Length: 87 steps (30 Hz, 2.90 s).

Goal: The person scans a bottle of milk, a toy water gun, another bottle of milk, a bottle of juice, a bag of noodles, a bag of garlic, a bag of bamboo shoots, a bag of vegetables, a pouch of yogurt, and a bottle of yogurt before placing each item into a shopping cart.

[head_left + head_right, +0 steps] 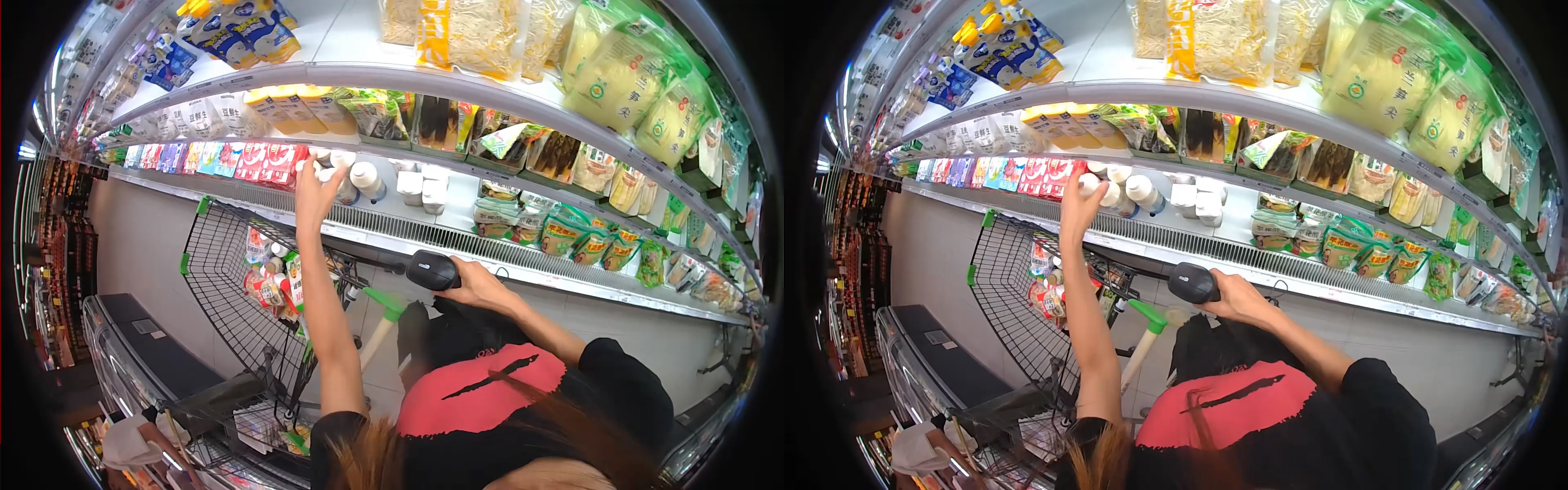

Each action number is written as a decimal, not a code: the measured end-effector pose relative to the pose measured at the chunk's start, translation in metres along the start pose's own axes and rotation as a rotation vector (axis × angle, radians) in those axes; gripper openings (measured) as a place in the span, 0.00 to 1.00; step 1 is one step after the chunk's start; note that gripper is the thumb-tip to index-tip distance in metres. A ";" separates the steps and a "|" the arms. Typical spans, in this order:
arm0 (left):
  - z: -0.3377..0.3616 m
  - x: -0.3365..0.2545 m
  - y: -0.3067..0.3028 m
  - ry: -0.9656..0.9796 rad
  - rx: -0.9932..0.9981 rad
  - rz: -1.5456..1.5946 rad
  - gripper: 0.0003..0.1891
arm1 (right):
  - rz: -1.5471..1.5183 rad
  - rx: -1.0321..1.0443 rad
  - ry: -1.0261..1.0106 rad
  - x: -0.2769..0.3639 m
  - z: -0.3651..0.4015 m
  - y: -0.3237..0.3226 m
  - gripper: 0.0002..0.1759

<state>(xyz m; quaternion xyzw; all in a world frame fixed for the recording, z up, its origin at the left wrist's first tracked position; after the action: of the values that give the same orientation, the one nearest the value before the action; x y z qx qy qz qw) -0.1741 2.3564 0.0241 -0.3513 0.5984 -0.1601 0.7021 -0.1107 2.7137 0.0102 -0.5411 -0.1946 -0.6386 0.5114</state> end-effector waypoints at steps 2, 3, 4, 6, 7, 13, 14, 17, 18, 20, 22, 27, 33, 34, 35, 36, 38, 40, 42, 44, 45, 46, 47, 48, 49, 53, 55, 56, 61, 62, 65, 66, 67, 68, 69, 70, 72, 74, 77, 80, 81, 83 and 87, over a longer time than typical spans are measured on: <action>0.097 -0.025 0.001 -0.164 0.133 0.005 0.27 | 0.032 0.092 0.020 0.002 0.003 -0.005 0.29; 0.142 -0.018 0.007 -0.176 0.141 0.034 0.24 | 0.025 0.113 -0.019 0.007 0.005 -0.009 0.29; 0.185 -0.015 0.014 -0.274 0.094 0.123 0.22 | 0.055 0.113 -0.053 0.007 0.006 -0.010 0.30; 0.258 -0.034 0.021 -0.490 0.069 0.068 0.19 | -0.005 0.113 -0.118 0.003 0.008 -0.006 0.30; 0.292 -0.027 0.032 -0.542 0.066 0.074 0.19 | 0.056 0.106 -0.135 0.005 0.010 -0.005 0.30; 0.380 -0.022 0.093 -0.467 -0.058 -0.447 0.23 | 0.018 0.085 -0.250 0.008 0.038 0.016 0.29; 0.380 -0.023 0.094 -0.531 -0.045 -0.550 0.23 | 0.028 0.077 -0.258 0.006 0.048 0.021 0.29; 0.386 -0.024 0.099 -0.469 -0.107 -0.565 0.22 | 0.045 0.073 -0.270 -0.001 0.091 0.029 0.28; 0.387 -0.026 0.101 -0.446 -0.134 -0.589 0.22 | 0.056 0.057 -0.282 -0.003 0.106 0.029 0.26; 0.393 -0.029 0.106 -0.495 -0.129 -0.610 0.21 | 0.046 0.051 -0.284 -0.013 0.140 0.034 0.26; 0.403 -0.036 0.115 -0.444 -0.171 -0.600 0.21 | 0.014 0.078 -0.205 -0.025 0.175 0.037 0.30; 0.435 -0.055 0.139 -0.428 -0.226 -0.640 0.22 | 0.040 0.033 -0.191 -0.052 0.241 0.050 0.29; 0.466 -0.096 0.173 -0.432 -0.211 -0.623 0.23 | 0.035 -0.029 -0.198 -0.058 0.287 0.027 0.28; 0.471 -0.103 0.180 -0.455 -0.200 -0.631 0.22 | 0.048 -0.038 -0.186 -0.060 0.294 0.022 0.28; 0.476 -0.110 0.188 -0.429 -0.231 -0.643 0.22 | 0.062 -0.049 -0.175 -0.062 0.300 0.016 0.27; 0.481 -0.117 0.196 -0.428 -0.239 -0.646 0.22 | 0.064 -0.049 -0.183 -0.064 0.307 0.010 0.27; 0.487 -0.132 0.211 -0.430 -0.224 -0.624 0.22 | 0.084 -0.050 -0.196 -0.070 0.322 -0.001 0.28; 0.495 -0.146 0.228 -0.449 -0.230 -0.623 0.22 | 0.096 -0.044 -0.196 -0.081 0.338 -0.016 0.27; 0.502 -0.161 0.250 -0.446 -0.254 -0.641 0.21 | 0.108 -0.026 -0.194 -0.098 0.356 -0.031 0.27; 0.511 -0.180 0.269 -0.443 -0.277 -0.651 0.21 | 0.098 -0.038 -0.209 -0.117 0.375 -0.048 0.27; 0.514 -0.189 0.278 -0.422 -0.296 -0.659 0.21 | 0.101 -0.022 -0.223 -0.128 0.386 -0.059 0.27; 0.517 -0.195 0.287 -0.436 -0.309 -0.663 0.21 | 0.089 -0.005 -0.240 -0.136 0.400 -0.071 0.27; 0.521 -0.202 0.297 -0.412 -0.320 -0.655 0.21 | 0.077 0.009 -0.251 -0.147 0.414 -0.084 0.27; 0.525 -0.213 0.308 -0.384 -0.327 -0.645 0.21 | 0.078 0.016 -0.253 -0.161 0.428 -0.094 0.27; 0.528 -0.223 0.318 -0.425 -0.299 -0.635 0.21 | 0.091 0.022 -0.252 -0.177 0.441 -0.105 0.27; 0.539 -0.260 0.359 -0.437 -0.286 -0.607 0.19 | 0.097 0.061 -0.203 -0.219 0.499 -0.153 0.27; 0.546 -0.280 0.380 -0.464 -0.329 -0.614 0.19 | 0.089 0.054 -0.182 -0.233 0.529 -0.170 0.27; 0.548 -0.288 0.393 -0.457 -0.328 -0.608 0.19 | 0.086 0.058 -0.182 -0.239 0.541 -0.178 0.27; 0.567 -0.334 0.439 -0.473 -0.313 -0.591 0.19 | 0.190 0.011 -0.191 -0.277 0.590 -0.194 0.28; 0.570 -0.343 0.450 -0.476 -0.315 -0.607 0.19 | 0.214 -0.014 -0.185 -0.282 0.602 -0.197 0.28; 0.584 -0.367 0.478 -0.481 -0.310 -0.621 0.19 | 0.217 -0.042 -0.173 -0.297 0.635 -0.203 0.28; 0.588 -0.378 0.488 -0.483 -0.308 -0.616 0.19 | 0.200 -0.042 -0.171 -0.302 0.644 -0.204 0.28; 0.592 -0.388 0.497 -0.495 -0.297 -0.634 0.19 | 0.200 -0.044 -0.173 -0.306 0.655 -0.206 0.28; 0.596 -0.398 0.506 -0.494 -0.298 -0.634 0.19 | 0.195 -0.044 -0.175 -0.311 0.666 -0.207 0.27; 0.601 -0.407 0.517 -0.478 -0.304 -0.637 0.19 | 0.190 -0.040 -0.174 -0.317 0.679 -0.208 0.26; 0.608 -0.415 0.528 -0.465 -0.309 -0.640 0.19 | 0.191 -0.034 -0.172 -0.324 0.691 -0.210 0.26; 0.621 -0.431 0.548 -0.476 -0.331 -0.693 0.20 | 0.256 -0.013 -0.216 -0.338 0.718 -0.214 0.29; 0.633 -0.452 0.566 -0.527 -0.284 -0.671 0.20 | 0.262 0.010 -0.225 -0.353 0.751 -0.213 0.29; 0.653 -0.479 0.600 -0.485 -0.324 -0.635 0.20 | 0.271 0.037 -0.212 -0.373 0.806 -0.220 0.26; 0.680 -0.512 0.630 -0.453 -0.345 -0.652 0.19 | 0.225 0.104 -0.145 -0.389 0.861 -0.221 0.25; 0.688 -0.525 0.639 -0.462 -0.327 -0.638 0.19 | 0.223 0.113 -0.145 -0.393 0.879 -0.223 0.25; 0.698 -0.552 0.657 -0.463 -0.307 -0.607 0.19 | 0.237 0.105 -0.162 -0.399 0.903 -0.235 0.25; 0.728 -0.595 0.700 -0.442 -0.317 -0.649 0.19 | 0.262 0.066 -0.151 -0.420 0.945 -0.249 0.25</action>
<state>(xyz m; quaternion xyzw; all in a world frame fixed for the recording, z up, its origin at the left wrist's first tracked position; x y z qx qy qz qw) 0.2437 3.4509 0.0052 -0.6512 0.3088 -0.1997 0.6639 0.0935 3.7574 0.0322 -0.5913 -0.1810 -0.5171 0.5917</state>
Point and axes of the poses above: each hand's wrist, its own z-axis away from the middle knuckle, its own y-axis out of the palm, x = y × z, the point moved 3 cm from there along -z, towards the middle knuckle, and after that the axes turned 12 degrees about x, right-handed, at the moved point
